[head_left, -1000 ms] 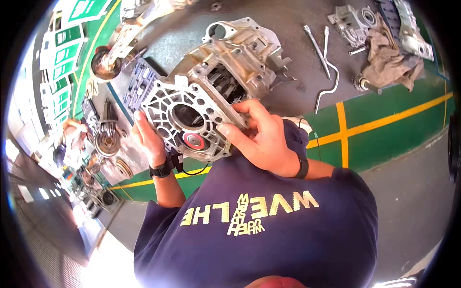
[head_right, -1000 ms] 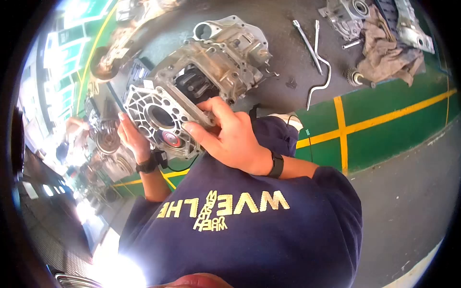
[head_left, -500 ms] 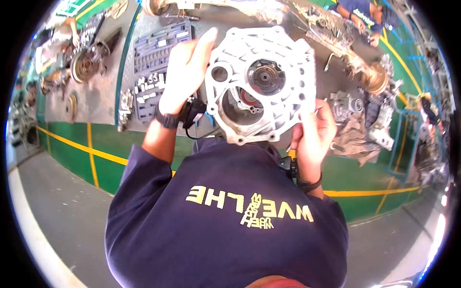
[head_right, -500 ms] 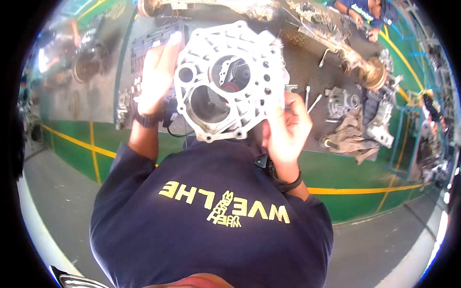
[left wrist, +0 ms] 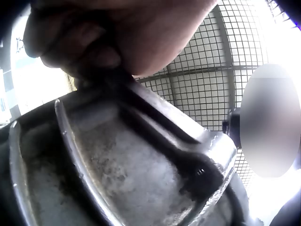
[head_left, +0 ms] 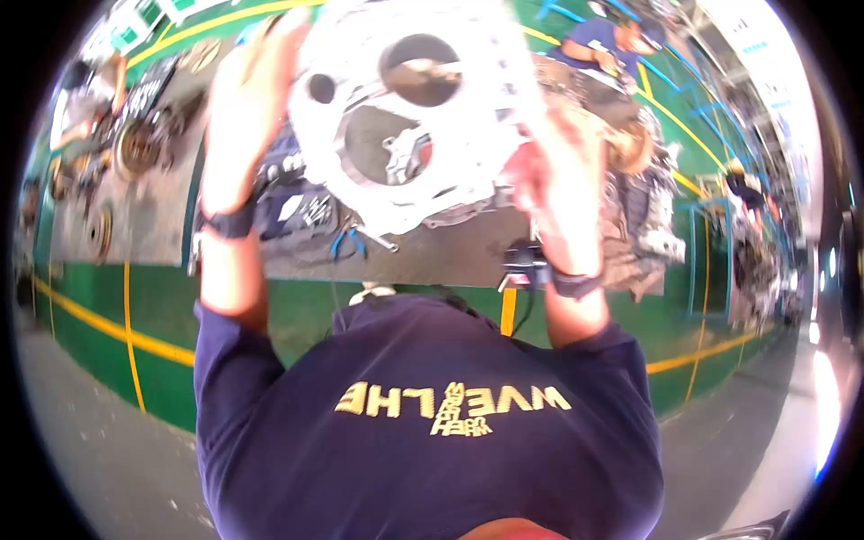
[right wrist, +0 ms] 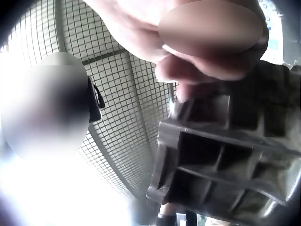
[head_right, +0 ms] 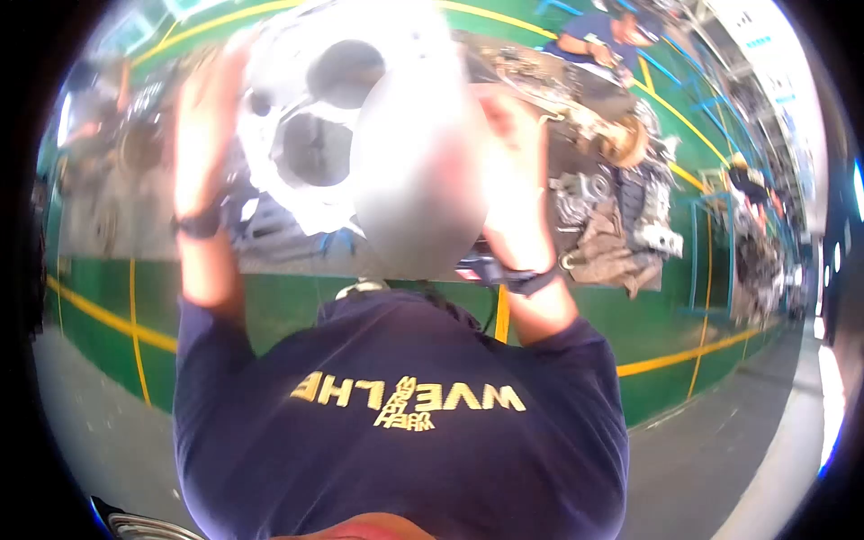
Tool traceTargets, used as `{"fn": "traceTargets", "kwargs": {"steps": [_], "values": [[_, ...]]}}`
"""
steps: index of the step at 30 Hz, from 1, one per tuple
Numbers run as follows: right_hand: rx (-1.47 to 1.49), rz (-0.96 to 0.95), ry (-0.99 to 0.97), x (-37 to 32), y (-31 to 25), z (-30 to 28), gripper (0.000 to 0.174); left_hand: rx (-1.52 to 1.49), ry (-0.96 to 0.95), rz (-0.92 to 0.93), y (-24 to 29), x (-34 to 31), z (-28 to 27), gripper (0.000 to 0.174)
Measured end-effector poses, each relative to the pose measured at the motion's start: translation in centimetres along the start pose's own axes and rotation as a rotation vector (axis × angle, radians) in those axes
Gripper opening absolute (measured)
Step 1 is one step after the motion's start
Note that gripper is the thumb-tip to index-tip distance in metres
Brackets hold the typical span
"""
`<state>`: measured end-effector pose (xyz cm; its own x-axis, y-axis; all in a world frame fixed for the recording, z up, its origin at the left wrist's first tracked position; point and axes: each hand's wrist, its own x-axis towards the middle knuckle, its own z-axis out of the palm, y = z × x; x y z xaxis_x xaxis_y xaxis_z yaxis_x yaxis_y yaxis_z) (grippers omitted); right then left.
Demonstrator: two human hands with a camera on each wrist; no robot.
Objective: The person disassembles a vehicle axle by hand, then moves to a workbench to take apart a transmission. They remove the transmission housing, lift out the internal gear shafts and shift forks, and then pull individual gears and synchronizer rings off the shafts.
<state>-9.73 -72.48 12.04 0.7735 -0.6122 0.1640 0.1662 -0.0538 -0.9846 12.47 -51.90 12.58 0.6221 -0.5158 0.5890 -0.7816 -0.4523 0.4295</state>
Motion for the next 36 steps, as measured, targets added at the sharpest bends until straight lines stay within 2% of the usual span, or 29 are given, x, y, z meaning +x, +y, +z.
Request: {"fn": "traceTargets", "kwargs": {"steps": [2, 3, 5, 6, 7, 8, 9, 11, 14, 17, 18, 19, 21, 23, 24, 25, 27, 29, 31, 32, 34, 36], "values": [[0.103, -0.009, -0.050, -1.9, 1.4, -1.1, 0.025, 0.091, 0.106, 0.151, -0.3, -2.6, -0.8, 0.032], [0.195, 0.049, -0.059, -3.3, 1.0, -1.1, 0.025, 0.199, 0.159, 0.265, -0.5, -3.9, -1.2, 0.034], [0.335, 0.114, -0.085, -5.5, 0.1, -1.2, 0.025, -0.076, -0.004, -0.088, -0.7, -6.0, -1.8, 0.038], [0.342, 0.182, -0.113, -6.4, 0.9, -1.6, 0.028, -0.229, 0.063, -0.324, 1.6, -6.6, -1.7, 0.031], [0.356, 0.258, -0.156, -7.3, 1.7, -1.9, 0.032, -0.366, 0.128, -0.576, 4.1, -7.4, -1.6, 0.032], [0.342, 0.282, -0.147, -7.8, 1.9, -2.3, 0.034, -0.343, 0.029, -0.572, 5.4, -8.2, -1.6, 0.034], [0.374, 0.294, -0.089, -11.4, 1.5, -5.9, 0.037, -0.335, -0.053, -0.558, 7.8, -9.2, -1.3, 0.037], [0.378, 0.365, -0.052, -13.4, 2.9, -6.9, 0.040, -0.319, -0.216, -0.521, 12.3, -11.8, -0.7, 0.054], [0.305, 0.484, 0.025, -17.7, 5.4, -9.5, 0.041, -0.382, -0.339, -0.501, 11.1, -16.3, 3.0, 0.055], [0.315, 0.554, 0.153, -21.0, 8.2, -10.0, 0.039, -0.439, -0.459, -0.551, 14.0, -17.9, 5.1, 0.051], [0.286, 0.572, 0.185, -21.7, 8.9, -10.0, 0.039, -0.450, -0.570, -0.544, 11.1, -19.0, 6.0, 0.049], [0.256, 0.588, 0.220, -22.3, 9.6, -10.1, 0.038, -0.391, -0.646, -0.501, 12.9, -18.2, 5.7, 0.046], [0.214, 0.622, 0.330, -23.2, 10.6, -10.8, 0.036, -0.415, -0.783, -0.407, 11.1, -18.9, 8.1, 0.042], [0.229, 0.627, 0.400, -23.3, 10.3, -11.3, 0.033, -0.528, -0.895, -0.407, 10.9, -18.2, 9.4, 0.036], [0.197, 0.612, 0.451, -23.2, 9.7, -11.8, 0.031, -0.575, -0.959, -0.468, 11.7, -17.5, 9.9, 0.031], [0.176, 0.598, 0.511, -23.4, 9.1, -11.7, 0.030, -0.594, -0.940, -0.294, 11.8, -17.2, 11.0, 0.029], [0.122, 0.569, 0.597, -23.9, 8.4, -13.2, 0.025, -0.754, -1.044, -0.339, 12.6, -16.3, 13.6, 0.028], [0.066, 0.539, 0.703, -23.6, 6.1, -15.2, 0.024, -0.832, -1.069, -0.189, 15.1, -14.9, 16.5, 0.027], [0.009, 0.470, 0.784, -23.3, 4.4, -18.5, 0.024, -0.916, -1.104, -0.122, 18.8, -13.4, 19.7, 0.030], [-0.034, 0.433, 0.816, -22.9, 3.6, -20.7, 0.024, -0.921, -1.182, -0.143, 21.8, -11.5, 20.1, 0.031], [-0.093, 0.369, 0.860, -22.5, 2.7, -25.8, 0.024, -0.938, -1.106, 0.098, 25.9, -9.9, 25.3, 0.037], [-0.104, 0.309, 0.888, -21.8, 2.4, -31.8, 0.026, -0.980, -1.228, 0.109, 31.4, -7.4, 29.4, 0.039]]}}
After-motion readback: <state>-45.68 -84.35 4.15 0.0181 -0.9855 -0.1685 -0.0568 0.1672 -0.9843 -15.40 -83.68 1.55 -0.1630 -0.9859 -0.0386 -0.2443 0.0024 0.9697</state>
